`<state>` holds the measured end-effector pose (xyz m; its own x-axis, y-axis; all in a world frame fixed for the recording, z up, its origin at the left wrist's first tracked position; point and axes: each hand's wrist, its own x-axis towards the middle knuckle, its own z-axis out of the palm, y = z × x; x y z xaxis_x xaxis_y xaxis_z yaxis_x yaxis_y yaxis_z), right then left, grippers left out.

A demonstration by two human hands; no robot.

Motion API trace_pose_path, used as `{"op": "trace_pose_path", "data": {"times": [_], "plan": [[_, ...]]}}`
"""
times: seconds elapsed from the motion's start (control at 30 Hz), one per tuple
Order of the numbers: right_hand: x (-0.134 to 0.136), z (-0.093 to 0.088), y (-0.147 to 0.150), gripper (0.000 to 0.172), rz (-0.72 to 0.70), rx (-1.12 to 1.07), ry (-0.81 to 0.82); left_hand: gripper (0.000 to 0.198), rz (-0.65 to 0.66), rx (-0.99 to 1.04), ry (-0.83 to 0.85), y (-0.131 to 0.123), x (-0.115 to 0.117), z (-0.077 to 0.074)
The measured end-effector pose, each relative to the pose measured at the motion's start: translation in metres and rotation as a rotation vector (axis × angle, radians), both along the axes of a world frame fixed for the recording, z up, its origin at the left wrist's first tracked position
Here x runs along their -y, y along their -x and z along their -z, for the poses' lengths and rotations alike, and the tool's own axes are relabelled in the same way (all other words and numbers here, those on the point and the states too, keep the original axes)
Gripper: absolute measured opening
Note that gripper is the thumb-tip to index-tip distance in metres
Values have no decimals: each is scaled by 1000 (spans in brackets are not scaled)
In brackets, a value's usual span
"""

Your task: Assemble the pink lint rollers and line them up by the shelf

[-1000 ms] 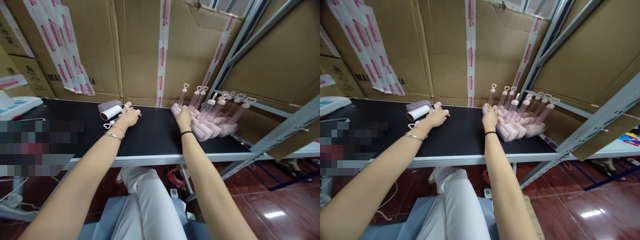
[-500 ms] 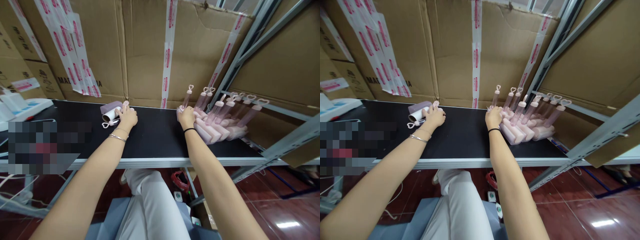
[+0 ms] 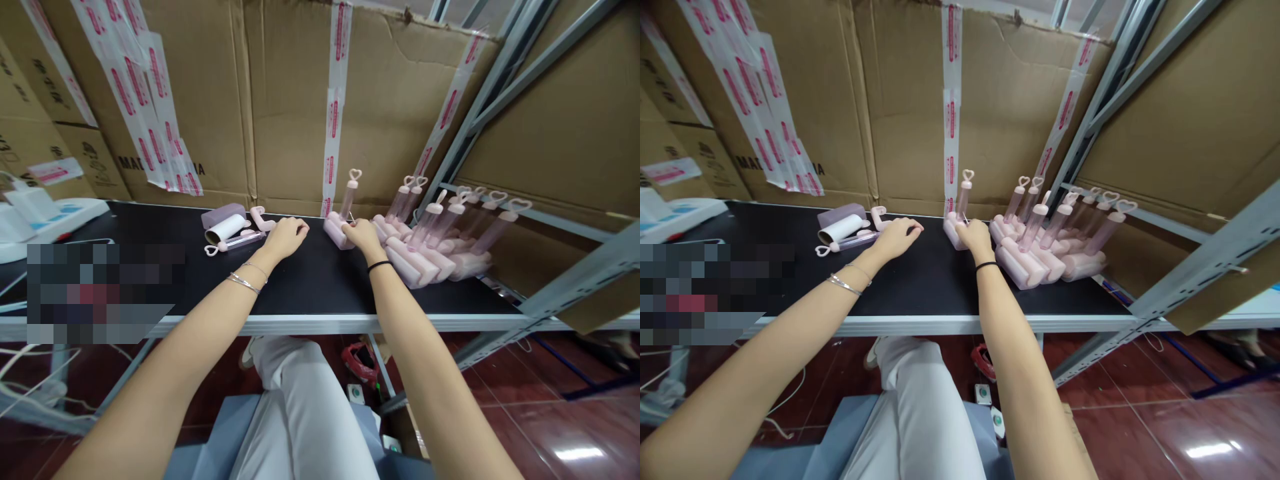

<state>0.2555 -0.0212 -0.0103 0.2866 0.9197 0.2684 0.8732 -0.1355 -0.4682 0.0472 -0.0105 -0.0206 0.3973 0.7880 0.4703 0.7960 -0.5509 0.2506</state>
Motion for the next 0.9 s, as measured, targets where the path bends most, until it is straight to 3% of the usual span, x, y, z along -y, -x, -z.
{"op": "trace_pose_path", "data": {"times": [0.2, 0.3, 0.4, 0.57, 0.63, 0.77, 0.9], "plan": [[11, -3, 24, 43, -126, 162, -9, 46, -30, -260, 248, 4, -1, 7], [12, -2, 27, 42, -143, 168, -31, 49, 22, -227, 294, 2, -3, 11], [8, 0, 26, 41, -211, 95, -124, 58, 86, -8, 380, -2, -8, 14], [5, 1, 32, 47, -306, -141, -299, 54, 307, 714, 491, -10, -11, 14], [5, 2, 36, 48, -330, -241, -319, 54, 331, 887, 579, -13, -10, 11], [5, 1, 32, 50, -328, -339, -350, 54, 279, 1043, 685, -14, -6, 6], [0, 1, 15, 49, -179, -374, -409, 53, 124, 985, 669, -10, -4, 0]]}}
